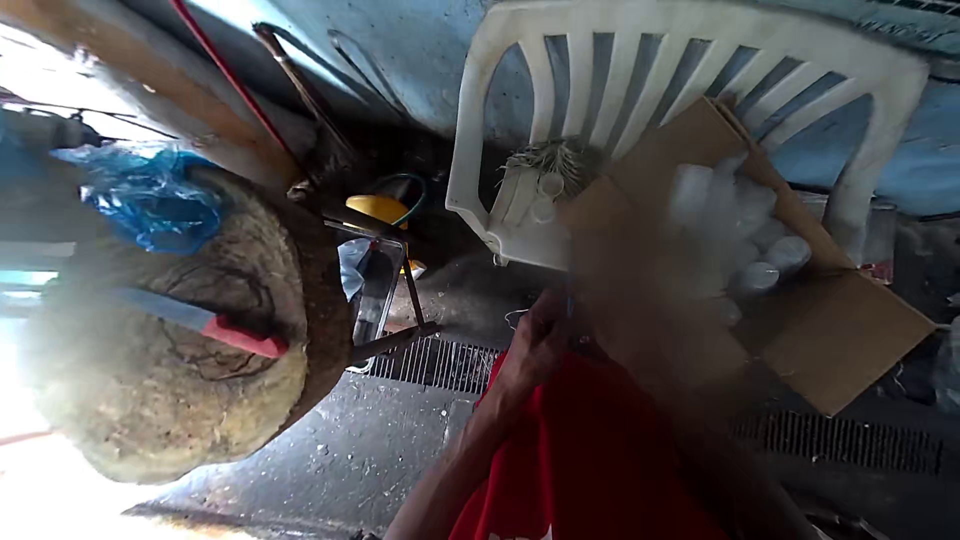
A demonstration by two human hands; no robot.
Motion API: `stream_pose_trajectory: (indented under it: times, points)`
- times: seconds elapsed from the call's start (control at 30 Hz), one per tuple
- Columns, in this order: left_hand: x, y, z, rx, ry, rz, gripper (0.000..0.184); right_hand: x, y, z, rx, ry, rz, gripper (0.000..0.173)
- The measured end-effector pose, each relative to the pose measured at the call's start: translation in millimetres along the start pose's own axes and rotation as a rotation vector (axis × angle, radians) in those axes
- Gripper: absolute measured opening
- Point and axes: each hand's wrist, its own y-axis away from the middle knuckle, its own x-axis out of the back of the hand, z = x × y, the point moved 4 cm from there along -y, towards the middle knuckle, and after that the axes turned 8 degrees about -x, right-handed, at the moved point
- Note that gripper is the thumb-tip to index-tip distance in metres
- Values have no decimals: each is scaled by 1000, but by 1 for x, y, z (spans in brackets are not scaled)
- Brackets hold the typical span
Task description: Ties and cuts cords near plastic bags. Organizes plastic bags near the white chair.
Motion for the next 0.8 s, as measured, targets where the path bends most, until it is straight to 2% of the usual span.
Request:
stream_pose_trajectory:
  times: [0.13, 0.27, 0.43, 0.57, 0.6, 0.73, 0.8]
  points:
    - [7, -11, 6, 59, 83, -141, 49, -1, -6, 2, -104, -115, 61, 18]
    - [9, -13, 3, 52, 70, -246, 54, 9, -20, 1, -313, -140, 82, 23]
    - [29, -20, -12, 36, -29, -196, 52, -1, -29, 4, -310, -47, 124, 21]
    - [51, -37, -42, 119, -38, -89, 23, -3, -54, 18, -344, -157, 161, 19]
    - [58, -46, -47, 139, -69, -76, 21, -1, -62, 21, -361, -169, 158, 20]
    - [100, -86, -75, 138, -309, -175, 25, 19, -106, 38, -506, -44, 168, 28]
    - [129, -95, -97, 149, -386, -153, 26, 31, -140, 54, -613, 6, 151, 37]
